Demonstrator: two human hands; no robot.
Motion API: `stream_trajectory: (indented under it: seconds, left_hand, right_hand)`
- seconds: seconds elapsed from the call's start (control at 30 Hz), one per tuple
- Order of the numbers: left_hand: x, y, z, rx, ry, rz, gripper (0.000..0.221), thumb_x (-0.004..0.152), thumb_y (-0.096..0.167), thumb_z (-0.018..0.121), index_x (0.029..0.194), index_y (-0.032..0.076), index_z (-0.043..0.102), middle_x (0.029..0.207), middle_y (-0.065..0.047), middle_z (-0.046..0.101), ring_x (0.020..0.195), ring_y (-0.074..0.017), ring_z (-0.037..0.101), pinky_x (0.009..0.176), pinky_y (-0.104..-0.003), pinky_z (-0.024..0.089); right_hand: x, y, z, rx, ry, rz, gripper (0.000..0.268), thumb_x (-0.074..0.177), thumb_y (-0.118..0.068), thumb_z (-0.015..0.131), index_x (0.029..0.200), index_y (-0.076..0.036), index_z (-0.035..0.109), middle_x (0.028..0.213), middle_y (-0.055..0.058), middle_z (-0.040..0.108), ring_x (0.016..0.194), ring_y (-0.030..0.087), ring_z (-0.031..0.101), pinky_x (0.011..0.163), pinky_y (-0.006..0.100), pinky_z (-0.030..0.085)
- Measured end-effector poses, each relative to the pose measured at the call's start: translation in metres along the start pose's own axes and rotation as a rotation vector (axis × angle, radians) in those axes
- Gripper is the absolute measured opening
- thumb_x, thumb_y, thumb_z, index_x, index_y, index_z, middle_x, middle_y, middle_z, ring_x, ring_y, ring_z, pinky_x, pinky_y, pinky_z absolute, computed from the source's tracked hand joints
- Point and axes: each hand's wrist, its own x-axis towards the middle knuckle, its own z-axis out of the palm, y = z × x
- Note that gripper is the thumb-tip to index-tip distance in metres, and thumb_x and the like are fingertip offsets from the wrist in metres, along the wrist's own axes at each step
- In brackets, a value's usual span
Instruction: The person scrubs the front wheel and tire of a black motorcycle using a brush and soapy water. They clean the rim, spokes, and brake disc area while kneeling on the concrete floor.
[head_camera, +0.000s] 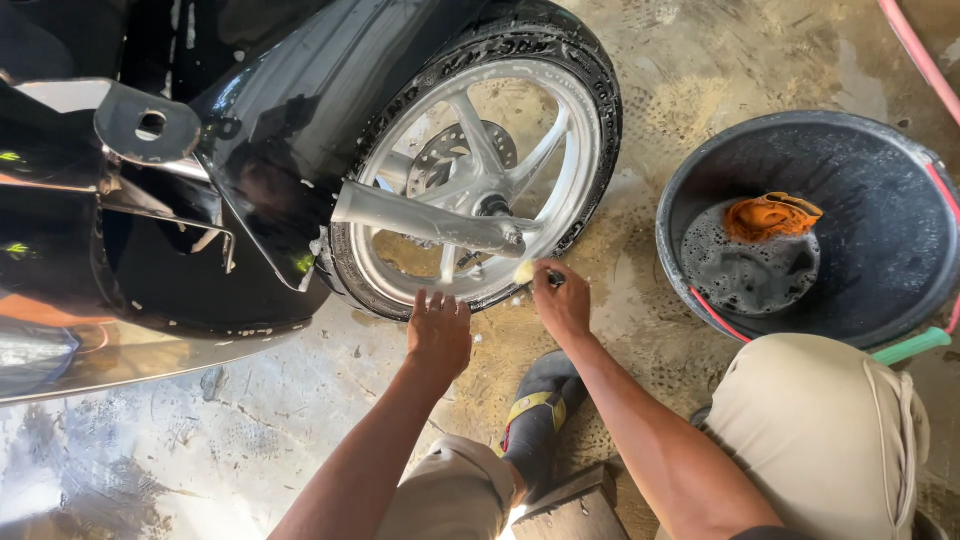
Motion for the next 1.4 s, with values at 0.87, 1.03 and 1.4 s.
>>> stream_trajectory:
  seconds: [0.87,1.03,1.4]
  left_hand:
    - [-0.016,0.008,-0.047,-0.033,0.143,0.088,0.067,0.096,0.028,0.06,0.155,0.01,0.036,0.164,-0.014,0.032,0.152,-0.028,0.028,0.125,-0.044,0.021]
    - [-0.023,0.019,-0.065,-0.167,0.326,0.157,0.061,0.094,0.016,0.061,0.151,0.004,0.043,0.159,-0.017,0.04,0.148,-0.0295,0.037,0.124,-0.044,0.027]
    - [-0.029,0.009,-0.079,-0.016,0.607,-0.017,0.076,0.087,0.02,0.056,0.157,0.004,0.032,0.168,-0.013,0.025,0.156,-0.0279,0.016,0.126,-0.051,0.007]
  right_hand:
    - [0.001,-0.002,-0.003,0.002,0.091,0.062,0.019,0.098,-0.022,0.06,0.107,-0.014,0.075,0.09,0.018,0.075,0.084,0.03,0.074,0.077,0.04,0.061]
    - [-0.013,-0.01,0.009,-0.048,0.213,-0.206,0.021,0.098,-0.019,0.059,0.103,-0.005,0.074,0.098,0.026,0.074,0.098,0.045,0.071,0.082,0.051,0.06]
    - [0.017,0.003,-0.001,-0.182,0.36,-0.162,0.017,0.095,-0.022,0.064,0.103,-0.014,0.076,0.099,0.017,0.076,0.097,0.039,0.072,0.085,0.048,0.058]
